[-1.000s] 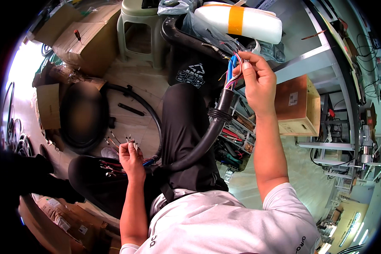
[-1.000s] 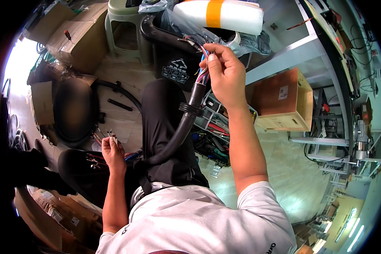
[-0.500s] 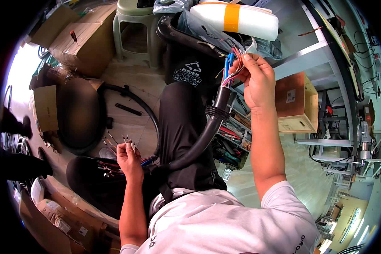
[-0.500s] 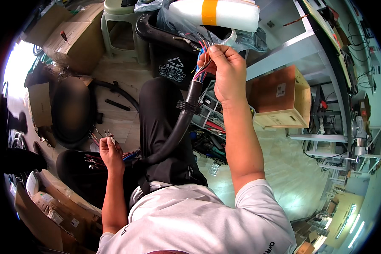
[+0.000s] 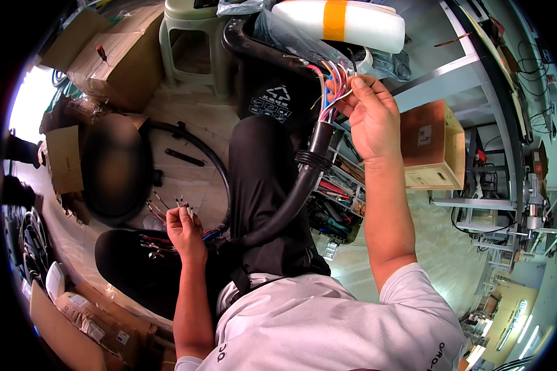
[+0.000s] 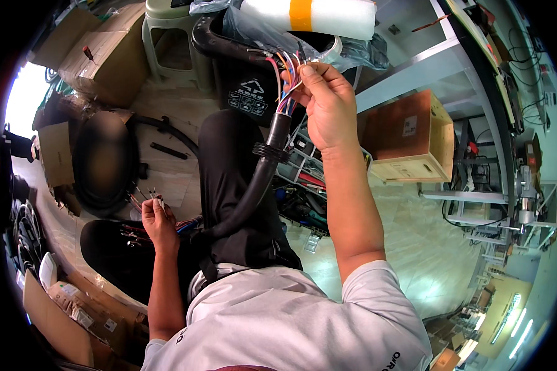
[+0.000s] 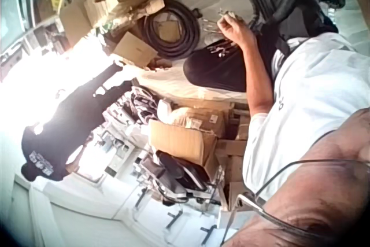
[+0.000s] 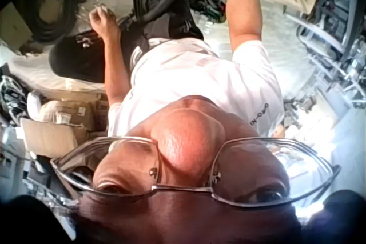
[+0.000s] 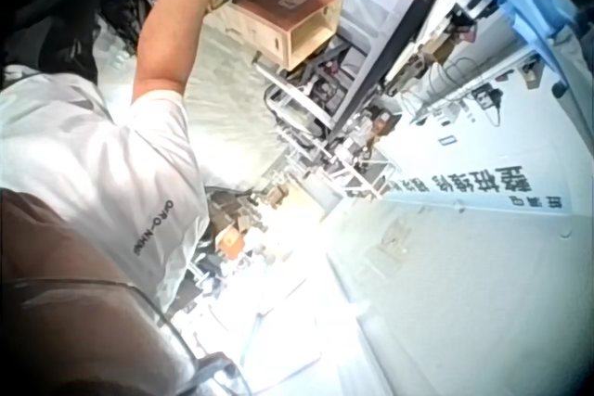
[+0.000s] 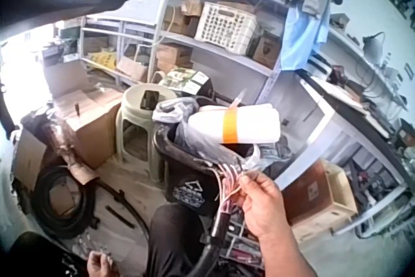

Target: The person connects multiple colored wires to a circuit board inside a black plastic charging handle by hand. They hold the bundle of wires and insert specific wire ends into the internal connector of the housing.

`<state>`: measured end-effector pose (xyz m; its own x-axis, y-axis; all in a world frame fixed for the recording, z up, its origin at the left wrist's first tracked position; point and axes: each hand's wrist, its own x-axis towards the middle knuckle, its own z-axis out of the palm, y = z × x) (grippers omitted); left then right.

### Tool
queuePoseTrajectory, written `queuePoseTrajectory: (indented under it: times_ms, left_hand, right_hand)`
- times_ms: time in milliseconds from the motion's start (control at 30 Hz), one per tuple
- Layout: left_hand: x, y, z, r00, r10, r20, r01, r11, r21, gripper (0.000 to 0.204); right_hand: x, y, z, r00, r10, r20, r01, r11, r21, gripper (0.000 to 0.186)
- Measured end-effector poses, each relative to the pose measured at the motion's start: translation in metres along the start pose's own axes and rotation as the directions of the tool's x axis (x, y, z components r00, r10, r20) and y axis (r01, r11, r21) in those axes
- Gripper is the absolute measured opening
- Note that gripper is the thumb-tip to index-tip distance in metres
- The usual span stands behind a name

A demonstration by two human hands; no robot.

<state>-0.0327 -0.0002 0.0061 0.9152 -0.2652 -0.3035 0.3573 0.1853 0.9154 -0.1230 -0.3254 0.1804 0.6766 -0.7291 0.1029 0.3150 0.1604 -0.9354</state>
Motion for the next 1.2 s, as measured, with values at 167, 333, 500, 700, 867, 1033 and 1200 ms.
queuePoseTrajectory:
  times_ms: [167, 333, 500, 700, 867, 1033, 1200]
  left_hand:
    - [-0.001, 0.001, -0.003, 1.0, -0.01, 0.005, 0.01, 1.0, -0.015, 0.013]
    - [-0.001, 0.004, 0.001, 0.999, -0.016, -0.031, 0.016, 1.0, 0.006, 0.015]
    - [0.0, -0.002, 0.001, 1.0, -0.003, -0.011, 0.003, 1.0, 0.002, 0.015]
    - [0.001, -0.002, 0.002, 1.0, -0.01, 0.011, 0.01, 1.0, -0.027, 0.012]
    - [0.001, 0.005, -0.002, 0.998, -0.017, -0.063, 0.023, 0.996, 0.09, 0.012]
    - [0.003, -0.005, -0.008, 1.0, 0.001, 0.009, 0.0, 0.999, -0.033, 0.012]
    - [0.003, -0.002, -0.009, 0.997, -0.07, 0.037, 0.074, 0.989, -0.125, 0.012]
  right_hand:
    - [-0.004, 0.002, 0.001, 0.983, -0.114, -0.142, 0.078, 0.969, -0.236, 0.01]
    - [-0.012, 0.005, -0.004, 0.99, -0.082, -0.11, 0.063, 0.984, -0.166, 0.011]
    - [-0.017, 0.005, -0.001, 0.985, -0.038, -0.168, 0.031, 0.999, -0.044, 0.012]
    - [-0.015, 0.006, -0.004, 0.991, -0.015, -0.129, 0.022, 0.998, 0.058, 0.012]
    - [-0.022, 0.016, -0.018, 0.995, -0.01, -0.096, 0.015, 0.998, 0.055, 0.014]
    - [-0.033, 0.024, -0.023, 0.993, -0.003, -0.118, 0.005, 1.0, 0.021, 0.013]
    - [-0.032, 0.022, -0.024, 0.993, 0.001, -0.117, 0.0, 1.0, 0.007, 0.013]
